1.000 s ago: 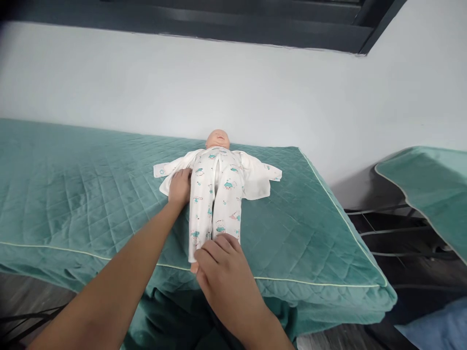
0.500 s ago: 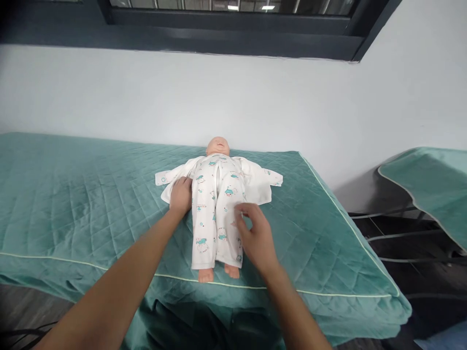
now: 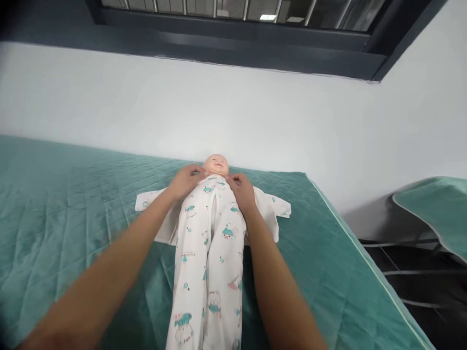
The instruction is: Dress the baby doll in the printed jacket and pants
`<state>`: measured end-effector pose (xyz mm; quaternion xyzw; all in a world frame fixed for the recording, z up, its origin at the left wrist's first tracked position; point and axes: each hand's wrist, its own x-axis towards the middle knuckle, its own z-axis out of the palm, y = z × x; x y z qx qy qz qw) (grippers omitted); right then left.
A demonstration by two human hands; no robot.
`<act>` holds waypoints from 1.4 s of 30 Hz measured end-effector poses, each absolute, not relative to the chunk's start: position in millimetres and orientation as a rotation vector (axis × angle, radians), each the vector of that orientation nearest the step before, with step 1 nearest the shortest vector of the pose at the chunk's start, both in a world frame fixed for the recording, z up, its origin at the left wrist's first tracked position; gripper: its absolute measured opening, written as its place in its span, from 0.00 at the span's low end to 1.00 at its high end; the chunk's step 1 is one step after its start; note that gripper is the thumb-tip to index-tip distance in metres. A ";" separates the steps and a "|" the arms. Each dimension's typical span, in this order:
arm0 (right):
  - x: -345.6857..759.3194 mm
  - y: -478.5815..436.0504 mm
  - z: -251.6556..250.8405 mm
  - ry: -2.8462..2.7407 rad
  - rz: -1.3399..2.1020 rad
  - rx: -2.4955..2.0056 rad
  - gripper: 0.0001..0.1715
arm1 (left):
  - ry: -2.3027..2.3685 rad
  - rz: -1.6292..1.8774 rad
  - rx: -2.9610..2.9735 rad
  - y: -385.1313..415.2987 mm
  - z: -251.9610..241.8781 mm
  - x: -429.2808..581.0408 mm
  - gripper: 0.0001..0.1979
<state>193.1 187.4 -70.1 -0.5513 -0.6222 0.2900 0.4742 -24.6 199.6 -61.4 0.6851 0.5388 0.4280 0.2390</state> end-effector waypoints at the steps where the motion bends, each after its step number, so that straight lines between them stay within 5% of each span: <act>1: 193.7 189.3 -70.4 -1.544 0.731 -1.354 0.20 | 1.441 1.172 1.879 200.7 -64.2 -21.1 0.08; 12: 216.9 186.4 -53.3 -1.791 1.090 -1.328 0.19 | 1.393 1.128 1.896 184.6 -71.3 -27.9 0.07; 23: 200.8 203.6 -62.4 -1.774 0.600 -1.592 0.15 | 1.662 1.141 1.922 199.2 -80.4 -19.4 0.06; 42: 211.7 130.3 -100.1 -1.352 0.775 -1.226 0.21 | 1.716 1.324 2.009 116.5 -110.7 -38.7 0.15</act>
